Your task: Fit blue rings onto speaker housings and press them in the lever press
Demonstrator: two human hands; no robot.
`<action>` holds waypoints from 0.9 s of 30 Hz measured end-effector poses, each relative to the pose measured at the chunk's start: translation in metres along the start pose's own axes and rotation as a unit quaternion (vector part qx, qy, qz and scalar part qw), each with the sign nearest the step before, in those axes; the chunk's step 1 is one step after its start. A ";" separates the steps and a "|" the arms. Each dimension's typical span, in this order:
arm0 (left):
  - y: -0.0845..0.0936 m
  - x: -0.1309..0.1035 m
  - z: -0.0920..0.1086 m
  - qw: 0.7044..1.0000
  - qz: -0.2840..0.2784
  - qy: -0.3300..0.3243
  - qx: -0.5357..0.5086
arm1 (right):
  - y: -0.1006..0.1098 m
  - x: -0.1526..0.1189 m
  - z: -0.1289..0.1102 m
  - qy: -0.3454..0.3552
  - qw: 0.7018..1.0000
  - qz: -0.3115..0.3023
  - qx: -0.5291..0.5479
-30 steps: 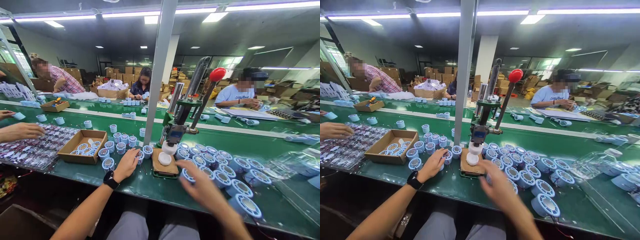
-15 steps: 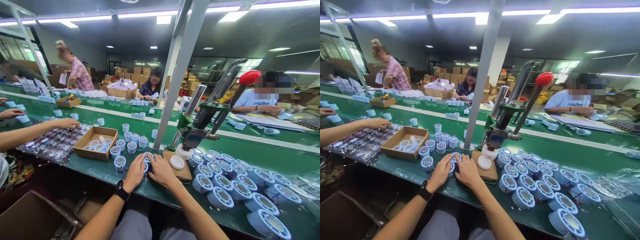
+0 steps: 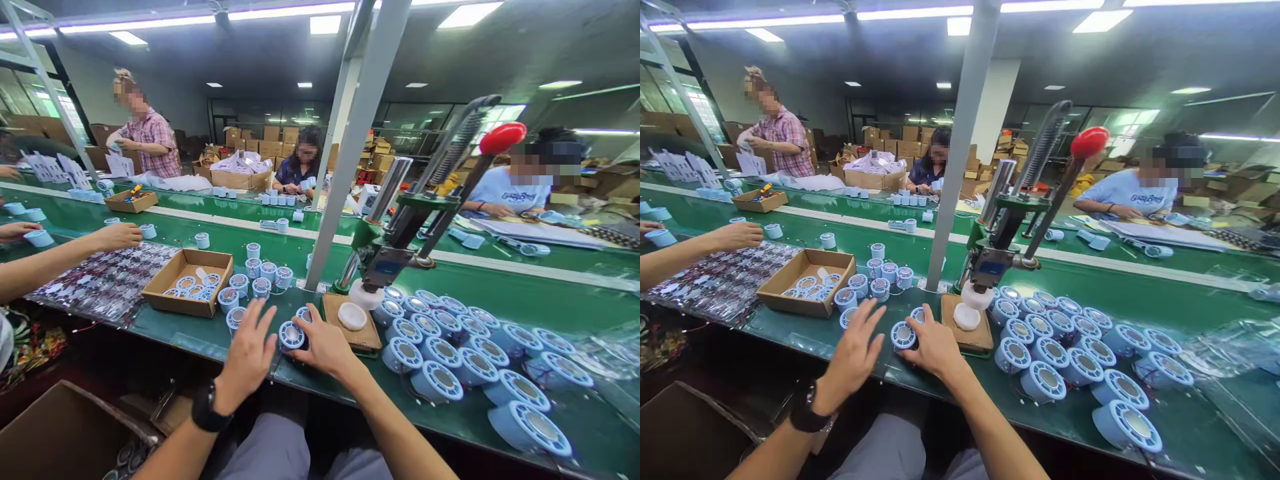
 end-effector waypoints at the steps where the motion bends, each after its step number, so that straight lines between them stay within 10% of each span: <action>1: 0.008 0.001 -0.009 0.999 0.010 0.001 0.047 | 0.000 -0.002 0.000 0.001 1.000 0.002 0.003; 6: 0.010 0.025 -0.052 0.977 -0.005 0.010 0.214 | 0.002 -0.014 -0.007 -0.001 0.999 0.029 0.042; 13: -0.006 0.052 -0.046 0.960 -0.016 -0.014 0.279 | 0.017 -0.092 0.001 -0.070 0.975 0.137 0.161; 20: -0.007 0.056 -0.045 0.962 0.018 -0.029 0.269 | 0.057 -0.235 0.128 -0.442 0.822 0.359 0.009; 23: -0.007 0.056 -0.045 0.961 0.028 -0.030 0.273 | 0.064 -0.269 0.194 -0.581 0.753 0.306 -0.038; 27: -0.007 0.055 -0.045 0.960 0.028 -0.035 0.275 | 0.053 -0.275 0.260 -0.646 0.742 0.180 0.022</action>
Point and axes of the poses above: each hand's wrist, its own x-axis towards the middle knuckle, its own y-axis out of the back of the hand, z = x × y, the point moved 3 cm from there along x, towards the middle knuckle, and after that the axes turned 3 degrees about -x, right-handed, at the moved point
